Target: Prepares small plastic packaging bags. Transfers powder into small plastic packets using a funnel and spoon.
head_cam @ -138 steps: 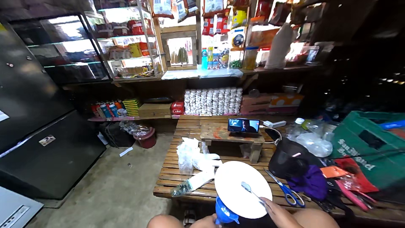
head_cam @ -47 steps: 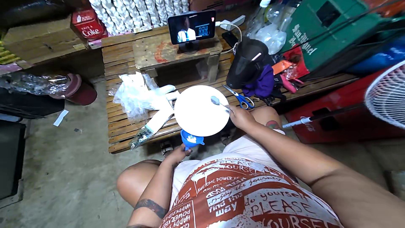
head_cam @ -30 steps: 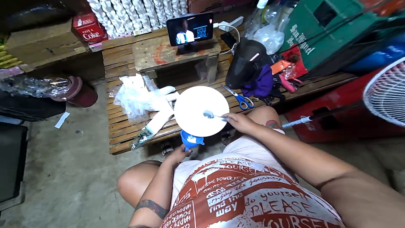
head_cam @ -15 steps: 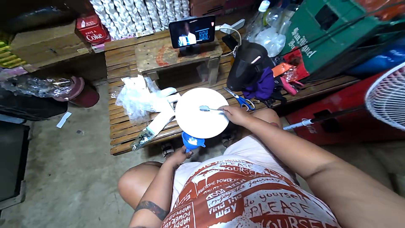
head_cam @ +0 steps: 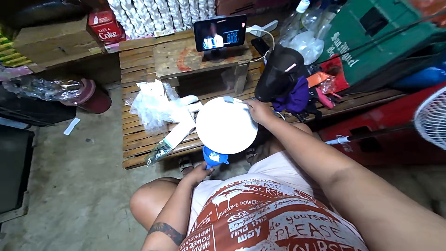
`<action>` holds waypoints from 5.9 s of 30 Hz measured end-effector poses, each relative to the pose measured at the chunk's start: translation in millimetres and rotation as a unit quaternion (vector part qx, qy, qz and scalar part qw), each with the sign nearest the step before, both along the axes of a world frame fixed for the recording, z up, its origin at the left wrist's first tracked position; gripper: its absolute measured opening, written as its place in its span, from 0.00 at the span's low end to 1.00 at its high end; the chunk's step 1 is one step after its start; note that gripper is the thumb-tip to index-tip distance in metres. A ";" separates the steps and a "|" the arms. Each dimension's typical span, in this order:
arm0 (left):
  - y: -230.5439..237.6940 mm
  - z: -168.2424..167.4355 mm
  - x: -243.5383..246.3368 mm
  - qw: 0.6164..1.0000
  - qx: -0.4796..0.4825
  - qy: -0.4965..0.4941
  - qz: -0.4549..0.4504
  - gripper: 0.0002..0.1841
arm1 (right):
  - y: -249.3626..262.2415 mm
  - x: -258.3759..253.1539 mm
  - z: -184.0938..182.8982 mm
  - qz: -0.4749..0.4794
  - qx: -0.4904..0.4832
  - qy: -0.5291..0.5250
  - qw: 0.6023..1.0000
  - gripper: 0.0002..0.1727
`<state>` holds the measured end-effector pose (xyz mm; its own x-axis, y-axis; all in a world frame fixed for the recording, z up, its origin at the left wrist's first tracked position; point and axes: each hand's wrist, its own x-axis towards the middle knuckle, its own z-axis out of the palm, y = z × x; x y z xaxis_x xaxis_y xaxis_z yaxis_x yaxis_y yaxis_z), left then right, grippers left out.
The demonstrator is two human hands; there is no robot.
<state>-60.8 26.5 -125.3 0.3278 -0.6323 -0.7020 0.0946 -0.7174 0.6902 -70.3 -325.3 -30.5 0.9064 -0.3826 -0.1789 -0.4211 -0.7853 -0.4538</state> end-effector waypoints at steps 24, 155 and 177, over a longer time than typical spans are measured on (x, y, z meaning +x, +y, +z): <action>-1.5 2.3 -0.1 1.000 0.009 -0.004 -0.013 0.24 | -9.1 4.6 -8.0 0.111 0.003 0.008 0.994 0.21; -3.7 -3.0 3.1 1.000 -0.006 -0.011 -0.015 0.25 | 79.2 -101.0 8.5 0.234 -0.060 -0.059 0.969 0.21; -3.7 0.8 3.6 1.000 -0.010 -0.011 -0.018 0.24 | 81.4 -99.0 -22.8 0.311 -0.099 -0.129 0.936 0.27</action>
<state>-57.2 22.7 -124.5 0.3195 -0.6583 -0.6815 0.0539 -0.7055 0.7067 -169.3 -244.0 -53.3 0.9683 0.2313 0.0947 0.2492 -0.9221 -0.2962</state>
